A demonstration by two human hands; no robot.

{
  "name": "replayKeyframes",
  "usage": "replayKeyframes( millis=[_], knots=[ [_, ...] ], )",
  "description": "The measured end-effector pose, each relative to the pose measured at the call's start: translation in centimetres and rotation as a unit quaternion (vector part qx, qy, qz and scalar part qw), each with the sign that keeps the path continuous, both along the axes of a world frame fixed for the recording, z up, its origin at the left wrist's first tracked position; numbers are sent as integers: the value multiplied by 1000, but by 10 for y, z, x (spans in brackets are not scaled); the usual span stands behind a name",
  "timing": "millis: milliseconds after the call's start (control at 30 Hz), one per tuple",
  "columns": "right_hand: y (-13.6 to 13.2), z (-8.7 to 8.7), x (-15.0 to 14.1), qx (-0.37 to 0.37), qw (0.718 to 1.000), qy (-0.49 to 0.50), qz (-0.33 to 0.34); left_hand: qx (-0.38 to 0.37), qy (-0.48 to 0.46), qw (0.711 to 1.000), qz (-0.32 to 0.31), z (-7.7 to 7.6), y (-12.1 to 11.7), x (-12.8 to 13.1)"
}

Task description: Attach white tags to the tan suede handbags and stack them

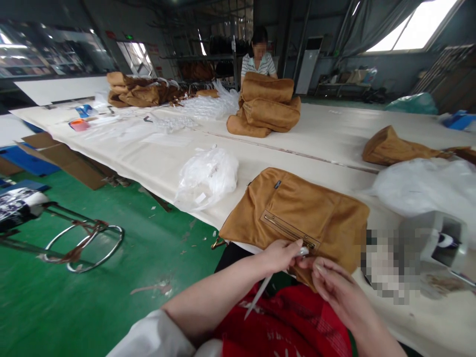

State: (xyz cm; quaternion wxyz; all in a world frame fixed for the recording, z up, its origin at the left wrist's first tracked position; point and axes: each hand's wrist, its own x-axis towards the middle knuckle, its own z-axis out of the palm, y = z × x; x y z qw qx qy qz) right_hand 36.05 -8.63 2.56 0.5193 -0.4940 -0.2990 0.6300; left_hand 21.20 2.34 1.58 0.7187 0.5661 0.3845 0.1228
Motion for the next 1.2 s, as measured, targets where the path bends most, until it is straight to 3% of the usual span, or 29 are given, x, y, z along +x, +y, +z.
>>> replayKeyframes(
  millis=[167, 333, 433, 567, 700, 800, 900, 967, 1033, 1100, 1133, 1167, 1200],
  knots=[
    [-8, -5, -1, -27, 998, -48, 14, -74, 5, 997, -8, 13, 3, -1],
    [-15, -8, -5, -56, 993, -94, 38, -211, 19, 976, -60, 24, 17, -13],
    [-17, -14, -4, -67, 991, -108, 43, -344, -14, 934, -98, 30, 22, -21],
    [-16, -26, -7, -57, 987, -141, 55, -514, -113, 843, -113, 43, 8, -26],
    [-8, -31, -21, -33, 990, -127, 45, -560, -167, 803, -115, 50, -24, -23],
    [2, -27, -31, -5, 994, -106, 38, -558, -193, 802, -90, 48, -40, -20],
    [13, -22, -33, -7, 993, -114, 36, -508, -185, 839, -60, 45, -43, -18],
    [18, -20, -31, -26, 990, -130, 40, -437, -154, 885, -51, 44, -41, -17],
    [19, -19, -27, -35, 988, -145, 47, -319, -113, 940, -43, 44, -38, -18],
    [17, -19, -23, -43, 983, -171, 60, -123, -60, 990, -35, 46, -34, -22],
    [15, -19, -21, -49, 979, -189, 64, 3, -26, 999, -35, 48, -32, -24],
    [13, -18, -19, -53, 974, -209, 66, 137, 16, 990, -39, 50, -30, -28],
    [10, -17, -16, -51, 971, -226, 63, 262, 65, 962, -50, 52, -27, -31]
  ],
)
